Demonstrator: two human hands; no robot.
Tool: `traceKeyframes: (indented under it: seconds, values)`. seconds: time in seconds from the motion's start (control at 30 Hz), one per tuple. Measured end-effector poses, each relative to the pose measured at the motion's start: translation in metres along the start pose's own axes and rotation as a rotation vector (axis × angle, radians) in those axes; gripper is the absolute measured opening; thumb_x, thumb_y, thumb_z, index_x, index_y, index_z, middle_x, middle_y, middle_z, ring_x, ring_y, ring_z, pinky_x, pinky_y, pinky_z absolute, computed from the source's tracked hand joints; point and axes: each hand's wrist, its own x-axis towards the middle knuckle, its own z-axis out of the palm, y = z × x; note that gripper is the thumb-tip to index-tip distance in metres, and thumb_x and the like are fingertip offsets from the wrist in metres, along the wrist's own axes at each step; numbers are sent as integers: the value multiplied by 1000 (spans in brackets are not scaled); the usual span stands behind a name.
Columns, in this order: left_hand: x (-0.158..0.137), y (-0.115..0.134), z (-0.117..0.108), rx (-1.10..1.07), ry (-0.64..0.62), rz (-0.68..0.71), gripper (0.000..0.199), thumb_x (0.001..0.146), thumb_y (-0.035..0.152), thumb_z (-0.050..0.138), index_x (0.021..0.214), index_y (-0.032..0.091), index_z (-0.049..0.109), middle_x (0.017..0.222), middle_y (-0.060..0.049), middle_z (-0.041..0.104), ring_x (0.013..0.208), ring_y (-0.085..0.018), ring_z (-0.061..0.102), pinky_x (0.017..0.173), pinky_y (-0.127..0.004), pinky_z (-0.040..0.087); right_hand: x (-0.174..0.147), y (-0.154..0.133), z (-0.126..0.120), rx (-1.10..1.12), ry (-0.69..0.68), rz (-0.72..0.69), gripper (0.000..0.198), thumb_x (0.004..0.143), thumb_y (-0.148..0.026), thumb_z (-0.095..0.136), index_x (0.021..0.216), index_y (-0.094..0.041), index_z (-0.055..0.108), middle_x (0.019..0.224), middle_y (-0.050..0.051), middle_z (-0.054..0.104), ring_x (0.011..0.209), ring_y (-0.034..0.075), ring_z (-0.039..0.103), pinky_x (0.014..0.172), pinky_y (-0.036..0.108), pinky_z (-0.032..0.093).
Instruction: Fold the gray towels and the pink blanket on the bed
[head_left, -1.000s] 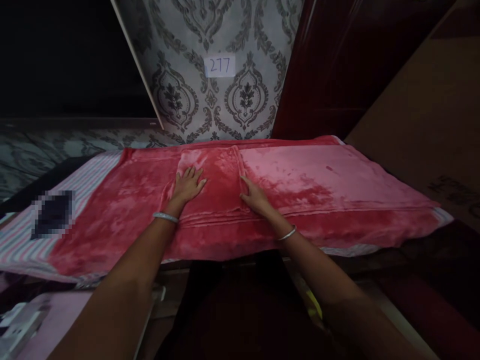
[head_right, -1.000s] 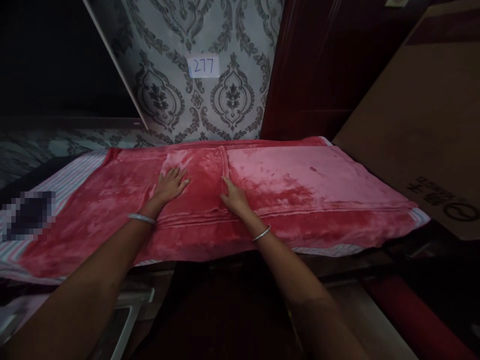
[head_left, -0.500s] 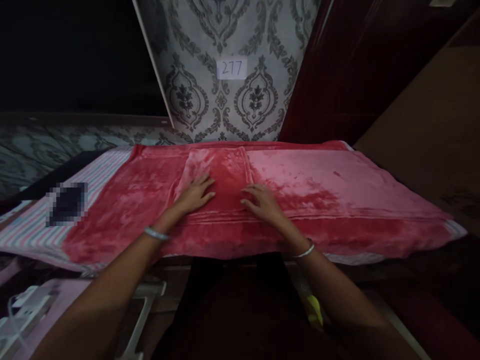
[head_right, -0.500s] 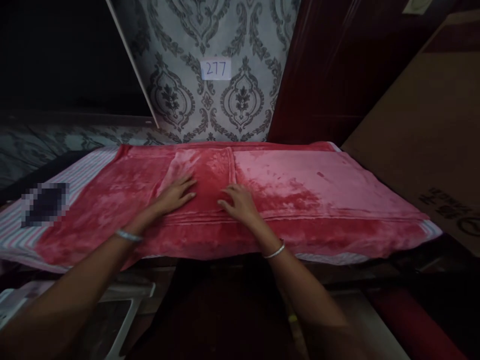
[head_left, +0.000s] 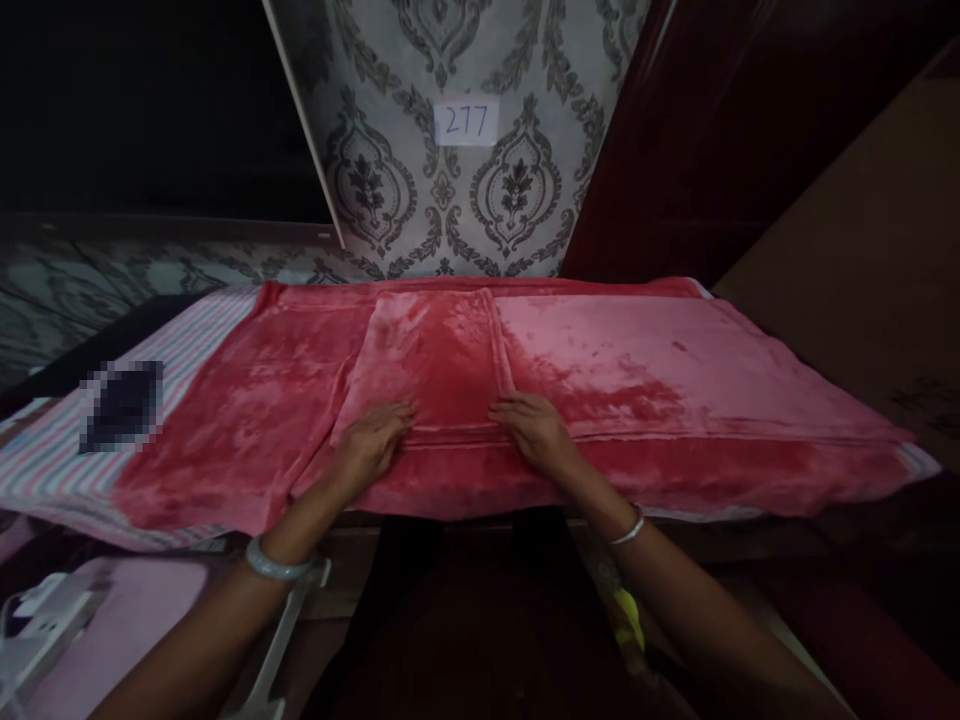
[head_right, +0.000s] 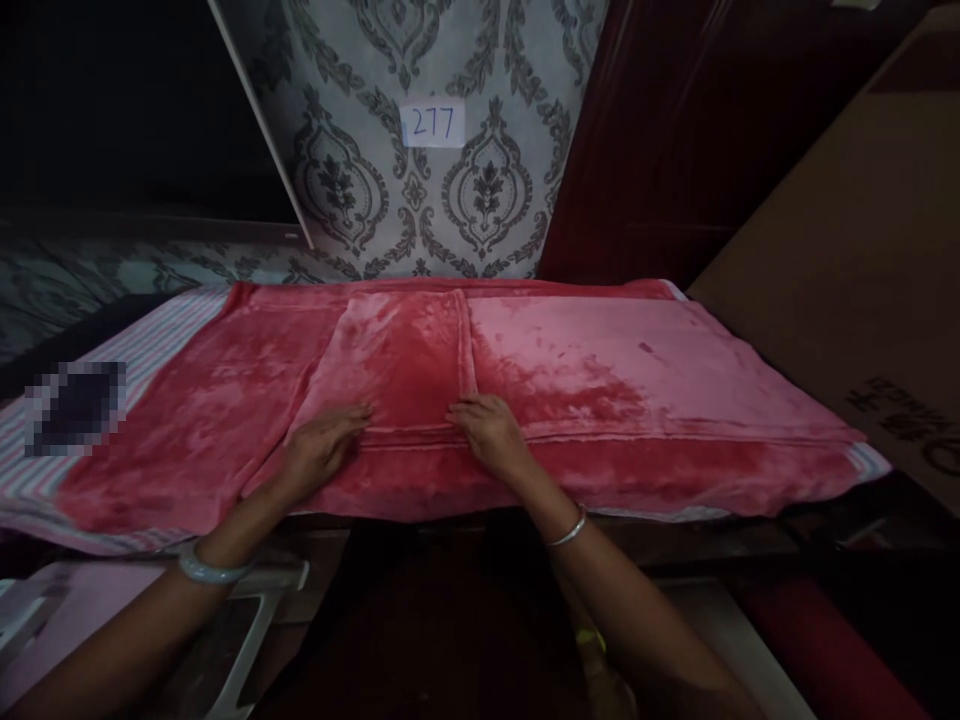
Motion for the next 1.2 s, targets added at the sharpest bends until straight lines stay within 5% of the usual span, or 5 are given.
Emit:
traceKeyframes:
  seconds: [0.27, 0.47, 0.63, 1.07, 1.2]
  values:
    - [20, -16, -26, -145, 175, -4, 45, 101, 45, 37, 120, 21, 71, 128, -9, 73, 121, -24, 67, 107, -46, 53, 27, -3, -10, 106, 134, 1, 44, 105, -44, 40, 122, -22, 74, 120, 10, 74, 114, 25, 67, 104, 45, 50]
    - [64, -30, -30, 204, 15, -236, 74, 93, 60, 52, 154, 19, 45, 166, -18, 32, 155, -39, 26, 122, -65, 24, 92, -29, 1, -198, -77, 202, 74, 100, -58, 49, 163, -23, 30, 169, 13, 25, 156, 33, 17, 124, 56, 21]
    - [50, -35, -3, 321, -177, -348, 75, 94, 62, 51, 160, 30, 34, 172, -12, 16, 158, -38, 11, 119, -68, 28, 81, -20, 21, -272, -235, 288, 75, 99, -64, 46, 163, -31, 27, 172, 8, 12, 158, 30, 6, 125, 56, 15]
    - [45, -38, -3, 290, -177, -373, 76, 93, 62, 51, 160, 29, 34, 172, -12, 13, 159, -38, 9, 119, -69, 28, 79, -18, 20, -198, -255, 315, 73, 99, -61, 48, 163, -32, 28, 172, 6, 11, 159, 28, 4, 125, 54, 12]
    - [50, -43, -12, 216, -151, -369, 70, 94, 57, 51, 156, 25, 42, 169, -13, 26, 157, -36, 21, 122, -63, 26, 87, -15, 14, -168, -225, 340, 66, 102, -51, 44, 162, -27, 33, 169, 8, 25, 157, 27, 18, 125, 53, 18]
